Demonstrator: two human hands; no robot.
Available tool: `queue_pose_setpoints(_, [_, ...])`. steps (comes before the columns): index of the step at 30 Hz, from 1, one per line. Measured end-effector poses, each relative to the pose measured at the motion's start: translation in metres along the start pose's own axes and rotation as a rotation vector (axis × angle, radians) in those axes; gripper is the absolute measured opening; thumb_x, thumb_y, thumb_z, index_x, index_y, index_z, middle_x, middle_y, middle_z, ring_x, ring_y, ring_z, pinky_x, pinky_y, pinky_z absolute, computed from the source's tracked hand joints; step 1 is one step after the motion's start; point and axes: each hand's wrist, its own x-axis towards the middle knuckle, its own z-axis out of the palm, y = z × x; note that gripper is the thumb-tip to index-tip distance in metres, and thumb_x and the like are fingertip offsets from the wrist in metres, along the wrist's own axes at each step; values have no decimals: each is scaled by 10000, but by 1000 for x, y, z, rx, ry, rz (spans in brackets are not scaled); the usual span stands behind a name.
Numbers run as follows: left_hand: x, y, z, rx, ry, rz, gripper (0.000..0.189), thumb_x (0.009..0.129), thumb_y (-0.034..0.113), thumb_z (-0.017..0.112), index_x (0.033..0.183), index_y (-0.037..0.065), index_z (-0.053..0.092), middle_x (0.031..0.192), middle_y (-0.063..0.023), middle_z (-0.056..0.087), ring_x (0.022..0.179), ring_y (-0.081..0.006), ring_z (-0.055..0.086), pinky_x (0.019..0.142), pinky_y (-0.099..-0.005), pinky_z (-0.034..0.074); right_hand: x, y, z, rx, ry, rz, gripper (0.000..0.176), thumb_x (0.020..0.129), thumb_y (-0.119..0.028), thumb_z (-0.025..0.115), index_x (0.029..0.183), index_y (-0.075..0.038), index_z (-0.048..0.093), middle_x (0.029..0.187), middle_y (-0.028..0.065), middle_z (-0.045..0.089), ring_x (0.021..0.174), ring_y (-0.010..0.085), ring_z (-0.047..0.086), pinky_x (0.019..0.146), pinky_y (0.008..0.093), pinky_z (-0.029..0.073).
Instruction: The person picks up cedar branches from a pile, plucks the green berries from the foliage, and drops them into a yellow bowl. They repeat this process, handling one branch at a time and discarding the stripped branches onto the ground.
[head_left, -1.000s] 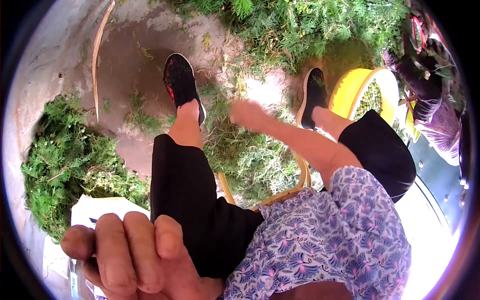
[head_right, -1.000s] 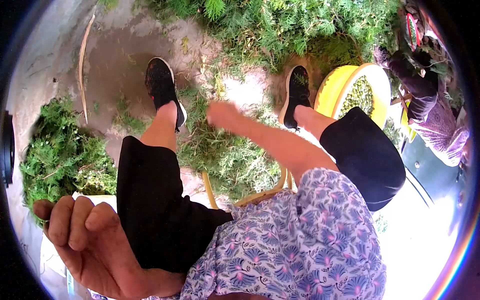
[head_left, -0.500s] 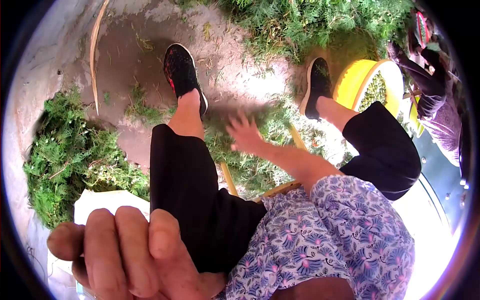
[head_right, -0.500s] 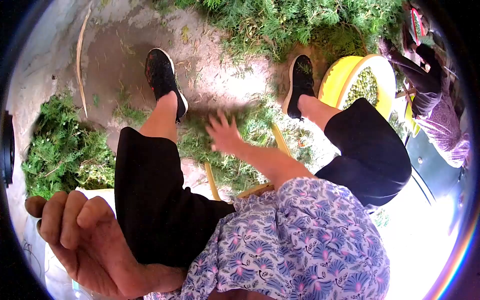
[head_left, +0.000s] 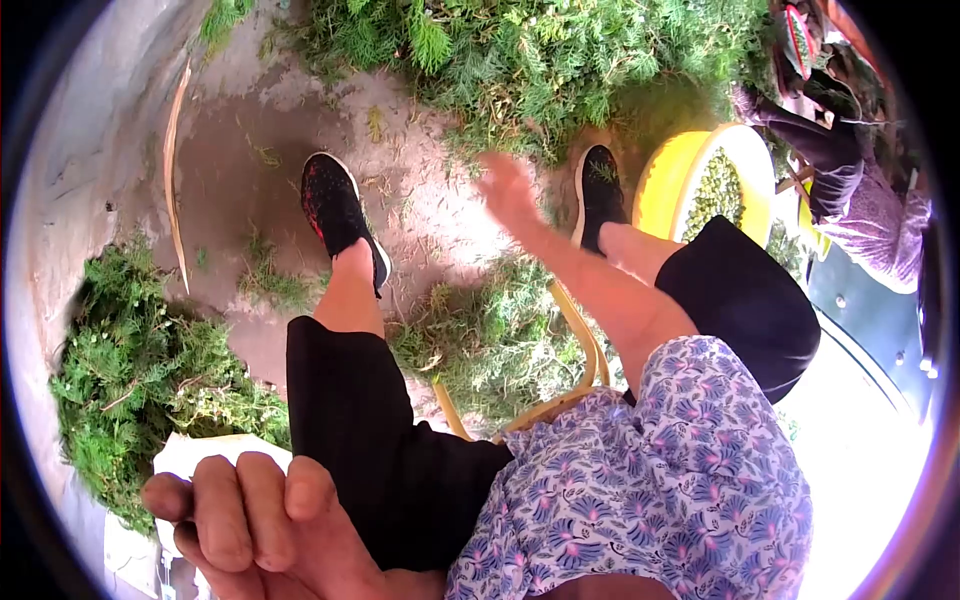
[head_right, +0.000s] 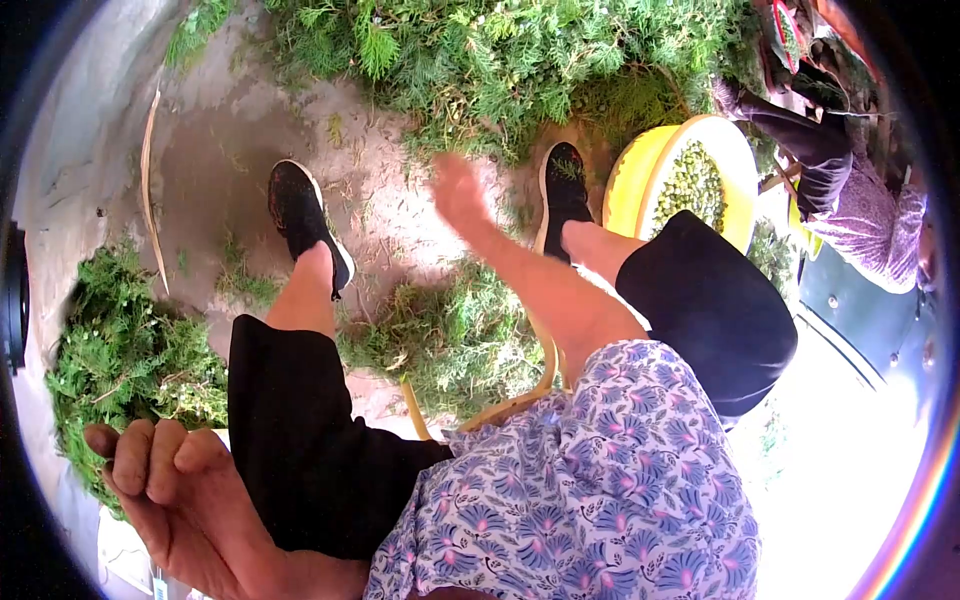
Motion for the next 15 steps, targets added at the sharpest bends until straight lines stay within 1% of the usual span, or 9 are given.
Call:
queue_pose_setpoints(1, [0, 0, 0, 2, 0, 3, 232, 859, 101, 553, 1087, 145, 568, 680, 63, 436, 725, -118, 474, 856, -387, 402, 29, 25, -7, -184, 156, -101, 445, 886, -212, 479, 1297, -65, 393, 1349, 167, 354, 1270, 300, 315, 1084, 401, 231])
queue_pose_setpoints(2, [0, 0, -1, -3, -6, -2, 225, 869, 107, 540, 1090, 140, 568, 675, 60, 441, 725, -124, 476, 862, -388, 402, 39, 2, -60, 62, 96, 3, 542, 876, -315, 495, 1328, -60, 340, 1352, 202, 333, 1285, 340, 276, 1090, 443, 186])
queue_pose_setpoints(3, [0, 0, -1, -9, -14, -8, 219, 878, 113, 528, 1092, 135, 568, 669, 57, 446, 725, -129, 478, 867, -390, 403, 56, 23, -46, 45, 185, -37, 706, 821, -363, 572, 1370, -65, 243, 1371, 233, 272, 1289, 381, 234, 1075, 488, 209])
queue_pose_setpoints(4, [0, -1, -1, -8, -16, -6, 219, 878, 113, 528, 1092, 135, 568, 669, 57, 446, 725, -129, 478, 867, -390, 403, 59, 14, -47, 47, 188, -38, 706, 821, -363, 572, 1370, -65, 243, 1371, 233, 272, 1289, 381, 234, 1075, 488, 209])
queue_pose_setpoints(6, [0, -2, 2, -4, -12, -23, 215, 888, 125, 514, 1097, 128, 565, 702, 47, 467, 730, -140, 479, 876, -392, 402, 68, -19, -44, -76, -4, 287, 824, 759, -317, 670, 1391, -95, 188, 1414, 183, 189, 1294, 417, 178, 1010, 507, 332])
queue_pose_setpoints(7, [-1, -2, 3, -3, -13, -22, 215, 888, 125, 514, 1097, 128, 565, 702, 47, 467, 730, -140, 479, 876, -392, 402, 64, -28, -36, 0, -29, 336, 899, 745, -363, 665, 1406, -102, 114, 1437, 189, 104, 1305, 419, 132, 1035, 508, 292])
queue_pose_setpoints(10, [1, -2, 6, 15, 4, -22, 191, 891, 134, 511, 1073, 120, 567, 739, 33, 491, 750, -146, 490, 884, -398, 400, 28, -67, -13, -76, -197, 213, 822, 742, -346, 676, 1391, -131, 217, 1440, 172, 146, 1305, 419, 142, 1065, 510, 224])
queue_pose_setpoints(12, [3, -2, 5, 44, -35, -49, 141, 889, 125, 513, 1021, 117, 563, 760, 22, 499, 777, -150, 502, 887, -396, 399, 4, -68, 19, -74, -277, 55, 786, 747, -358, 668, 1376, -117, 263, 1450, 153, 139, 1298, 448, 139, 1067, 508, 220])
queue_pose_setpoints(15, [2, -2, 3, 41, -34, -58, 92, 889, 113, 510, 971, 119, 549, 749, 17, 498, 781, -155, 512, 897, -399, 402, -17, -70, 14, 6, -368, -7, 690, 771, -292, 652, 1356, -129, 323, 1444, 131, 175, 1312, 405, 159, 1064, 503, 234])
